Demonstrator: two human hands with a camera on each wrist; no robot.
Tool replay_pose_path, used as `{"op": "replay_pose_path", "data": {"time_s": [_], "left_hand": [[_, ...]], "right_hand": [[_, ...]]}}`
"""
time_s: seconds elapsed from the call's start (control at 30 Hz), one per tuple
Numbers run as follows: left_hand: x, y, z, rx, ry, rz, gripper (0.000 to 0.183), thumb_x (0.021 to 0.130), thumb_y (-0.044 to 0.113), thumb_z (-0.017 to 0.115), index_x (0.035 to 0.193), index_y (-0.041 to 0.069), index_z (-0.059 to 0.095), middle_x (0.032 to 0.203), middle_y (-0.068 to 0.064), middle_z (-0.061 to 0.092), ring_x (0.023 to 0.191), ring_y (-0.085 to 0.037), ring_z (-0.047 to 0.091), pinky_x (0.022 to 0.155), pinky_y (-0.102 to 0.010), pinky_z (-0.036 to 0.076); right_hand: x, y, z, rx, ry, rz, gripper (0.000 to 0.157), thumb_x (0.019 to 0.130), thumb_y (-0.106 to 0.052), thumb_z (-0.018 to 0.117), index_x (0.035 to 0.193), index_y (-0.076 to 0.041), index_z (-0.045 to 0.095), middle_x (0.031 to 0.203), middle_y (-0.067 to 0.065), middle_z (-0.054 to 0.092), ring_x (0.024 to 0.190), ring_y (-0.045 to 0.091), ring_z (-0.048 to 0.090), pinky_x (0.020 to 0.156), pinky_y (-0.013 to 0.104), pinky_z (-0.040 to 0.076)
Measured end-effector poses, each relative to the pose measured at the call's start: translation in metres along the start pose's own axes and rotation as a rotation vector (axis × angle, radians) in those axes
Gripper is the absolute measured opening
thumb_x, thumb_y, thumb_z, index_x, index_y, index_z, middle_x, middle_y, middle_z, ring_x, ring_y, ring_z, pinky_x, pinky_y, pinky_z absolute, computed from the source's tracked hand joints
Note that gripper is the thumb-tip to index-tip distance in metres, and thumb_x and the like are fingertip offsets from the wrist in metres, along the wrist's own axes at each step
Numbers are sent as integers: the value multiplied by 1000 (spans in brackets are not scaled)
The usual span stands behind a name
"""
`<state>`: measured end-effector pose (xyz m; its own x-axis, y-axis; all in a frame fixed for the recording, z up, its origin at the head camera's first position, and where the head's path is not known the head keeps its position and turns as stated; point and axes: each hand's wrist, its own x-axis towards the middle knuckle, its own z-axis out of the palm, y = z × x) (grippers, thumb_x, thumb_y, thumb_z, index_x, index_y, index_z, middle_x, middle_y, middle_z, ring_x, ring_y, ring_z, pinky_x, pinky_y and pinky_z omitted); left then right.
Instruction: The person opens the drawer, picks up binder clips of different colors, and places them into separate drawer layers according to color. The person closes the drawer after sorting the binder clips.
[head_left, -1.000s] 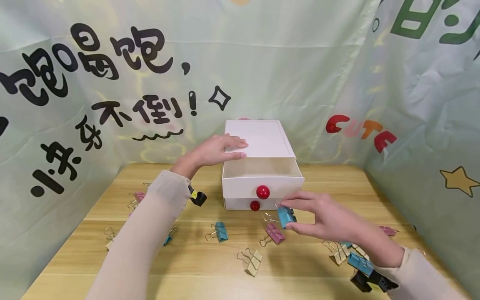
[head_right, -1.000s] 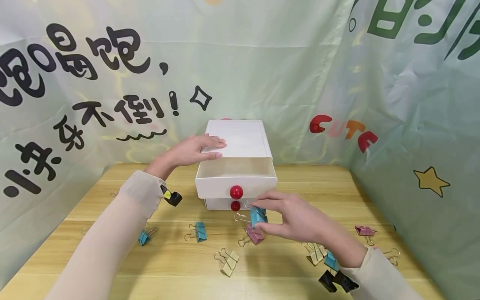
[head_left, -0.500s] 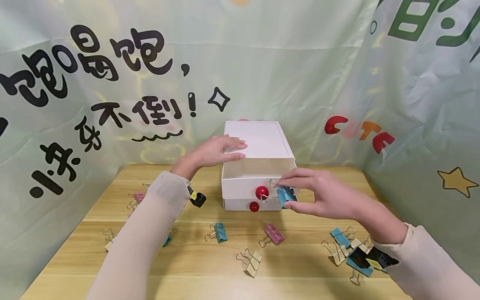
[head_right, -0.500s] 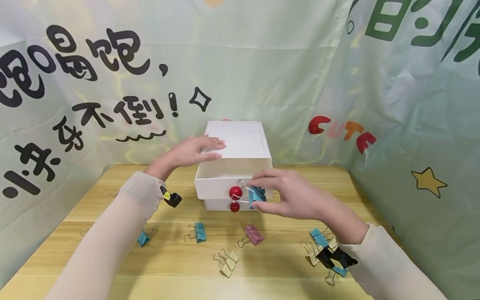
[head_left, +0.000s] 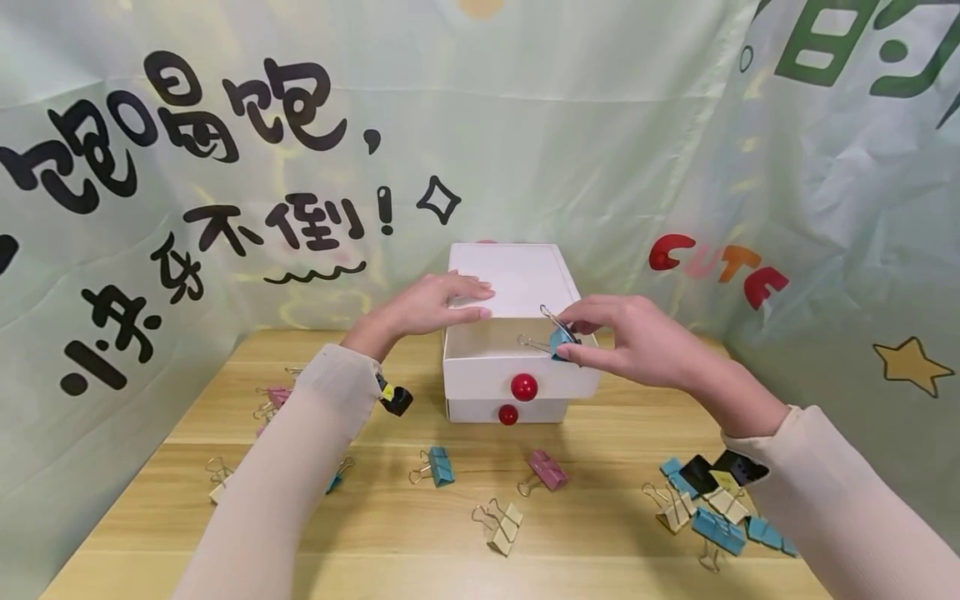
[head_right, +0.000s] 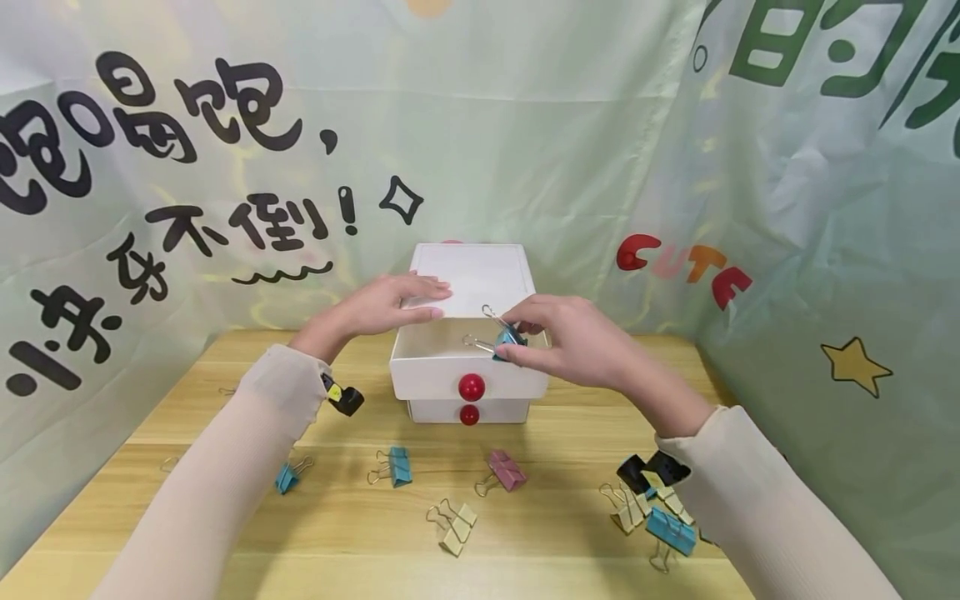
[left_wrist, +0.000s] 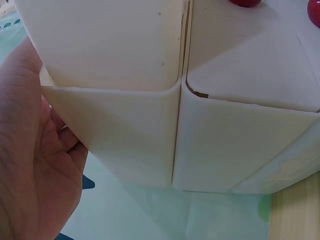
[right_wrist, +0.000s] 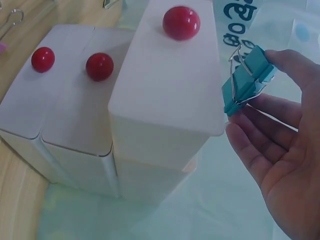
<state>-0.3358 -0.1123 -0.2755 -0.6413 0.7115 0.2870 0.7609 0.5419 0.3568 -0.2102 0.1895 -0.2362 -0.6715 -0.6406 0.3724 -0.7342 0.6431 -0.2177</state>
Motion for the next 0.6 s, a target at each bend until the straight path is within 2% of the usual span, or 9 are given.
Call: {"op": "replay_pose_path", "data": {"time_s": [0.17, 0.3, 0.47, 0.6], "left_hand": [[0, 1, 0, -5, 2, -1, 51, 95, 47, 59, 135, 16, 60, 144, -1, 51, 138, -15, 39, 119, -32, 13], [1, 0, 1, -5, 2, 5, 51, 95, 47, 59, 135, 16, 60, 144, -1, 51, 138, -16, 39, 119, -31, 12], [1, 0, 1, -2, 0, 3, 52, 95, 49, 58, 136, 17, 60, 145, 0, 50, 138, -15, 38, 119, -31, 12], [1, -2, 1, 3, 0, -5, 52, 95, 49, 58, 137, 18, 59, 145, 1, 50, 138, -15, 38, 118, -30, 12]], "right_hand": [[12, 7, 1, 43, -51, 105, 39, 90, -40, 70, 116, -10, 70, 101, -3, 69, 93, 13, 64, 79, 39, 54], [18, 13, 4, 64, -93, 157, 40, 91, -42, 69, 116, -11, 70, 97, -4, 69, 89, 11, 65, 75, 36, 54], [21, 20, 9, 101, -126, 201, 41, 91, -41, 70, 117, -10, 70, 93, -4, 71, 85, 10, 66, 74, 36, 55], [23, 24, 11, 122, -136, 202, 38, 90, -39, 71, 114, -10, 72, 96, -4, 72, 85, 10, 66, 74, 36, 56]]}}
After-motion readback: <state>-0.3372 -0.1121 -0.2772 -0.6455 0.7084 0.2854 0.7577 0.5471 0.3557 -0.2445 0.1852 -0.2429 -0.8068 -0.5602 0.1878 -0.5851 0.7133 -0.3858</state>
